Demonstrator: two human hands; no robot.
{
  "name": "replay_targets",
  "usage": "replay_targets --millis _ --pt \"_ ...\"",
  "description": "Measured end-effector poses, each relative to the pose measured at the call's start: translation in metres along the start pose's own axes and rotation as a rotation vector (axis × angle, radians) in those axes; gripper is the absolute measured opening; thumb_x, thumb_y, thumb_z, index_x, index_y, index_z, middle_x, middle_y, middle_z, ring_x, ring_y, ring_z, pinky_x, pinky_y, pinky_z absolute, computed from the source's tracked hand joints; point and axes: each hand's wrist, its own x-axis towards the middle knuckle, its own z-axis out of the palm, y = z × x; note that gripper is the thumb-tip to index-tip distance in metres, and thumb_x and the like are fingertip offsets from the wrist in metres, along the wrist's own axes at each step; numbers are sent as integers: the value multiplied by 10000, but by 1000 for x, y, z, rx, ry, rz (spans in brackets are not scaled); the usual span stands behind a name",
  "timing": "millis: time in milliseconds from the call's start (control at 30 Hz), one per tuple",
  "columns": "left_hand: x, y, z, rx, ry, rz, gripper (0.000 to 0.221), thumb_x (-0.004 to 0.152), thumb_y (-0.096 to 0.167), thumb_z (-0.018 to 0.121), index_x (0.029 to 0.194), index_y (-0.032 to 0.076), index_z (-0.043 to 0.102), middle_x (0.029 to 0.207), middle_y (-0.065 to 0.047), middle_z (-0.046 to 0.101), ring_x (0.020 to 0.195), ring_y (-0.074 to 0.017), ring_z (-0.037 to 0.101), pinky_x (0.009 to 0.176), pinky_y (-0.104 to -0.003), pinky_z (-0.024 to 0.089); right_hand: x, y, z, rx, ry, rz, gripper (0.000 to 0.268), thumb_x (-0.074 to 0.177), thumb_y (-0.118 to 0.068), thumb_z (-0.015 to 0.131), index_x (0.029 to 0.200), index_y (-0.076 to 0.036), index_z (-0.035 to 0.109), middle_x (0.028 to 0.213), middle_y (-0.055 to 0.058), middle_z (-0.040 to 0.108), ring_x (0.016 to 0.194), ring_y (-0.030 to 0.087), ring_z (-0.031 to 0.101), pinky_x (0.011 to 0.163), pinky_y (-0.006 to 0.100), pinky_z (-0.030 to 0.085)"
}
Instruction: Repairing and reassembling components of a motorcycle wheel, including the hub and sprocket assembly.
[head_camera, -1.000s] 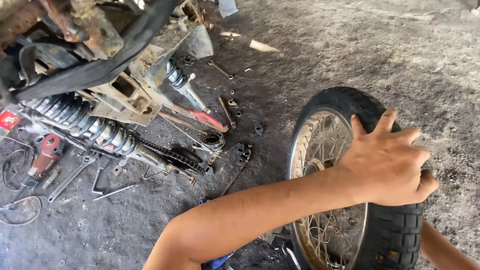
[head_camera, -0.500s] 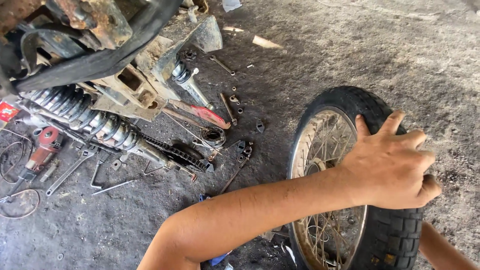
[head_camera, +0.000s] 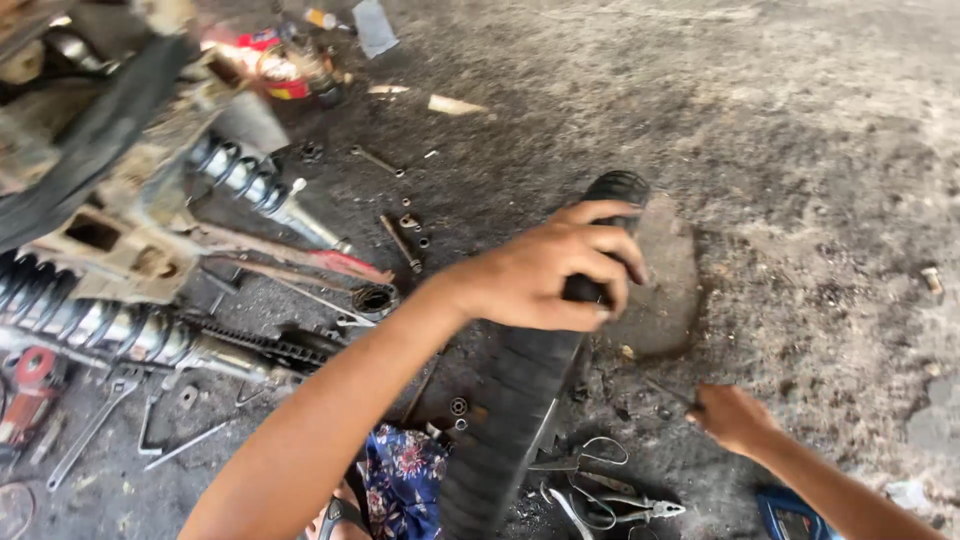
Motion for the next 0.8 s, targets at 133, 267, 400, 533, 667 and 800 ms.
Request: replay_targets --millis 133,267,400,533,667,800 --pt "-7 2 -21 -135 -29 -24 435 795 319 769 1209 252 652 1608 -111 433 1571 -365 177 1210 -631 291 4 13 75 -158 -159 -30 330 1023 -442 589 1016 -123 673 886 79 755 722 178 682 635 364 574" --pt "-25 -18 -23 -290 41 -351 1239 757 551 865 1631 68 132 1638 -294 220 1497 -404 224 1184 -553 276 9 33 117 -262 -168 -100 181 1040 -166 548 954 -86 686 857 55 722 734 123 719 653 309 655" --pt "-21 -18 -24 -348 3 -568 1203 684 593 844 1582 15 291 1478 -255 566 1329 -321 604 1137 -463 468 -2 37 101 -209 -240 -59 157 1001 -259 618 1011 -110 668 892 52 748 790 149 714 771 367 628" --pt "-1 9 -29 -424 -32 -725 1209 617 567 793 1600 96 270 1287 -187 710 902 -264 795 836 -398 657 25 75 119 -295 -98 -74 156 1003 -226 565 1071 -98 625 966 65 729 855 166 736 784 356 657" --pt "16 18 -15 -511 122 -757 1195 622 504 819 1575 76 238 1202 -182 670 843 -257 785 692 -347 672 -22 -2 30 -294 40 -8 370 975 -421 582 1131 -86 586 1016 82 704 937 222 692 828 443 600" --pt "15 -7 31 -327 366 -588 1079 770 452 955 1473 -63 320 1257 -237 610 1022 -284 643 808 -382 551 -14 -32 48 -2 -23 -1 376 1025 -437 518 1181 -103 589 1054 90 719 842 205 749 803 402 642"
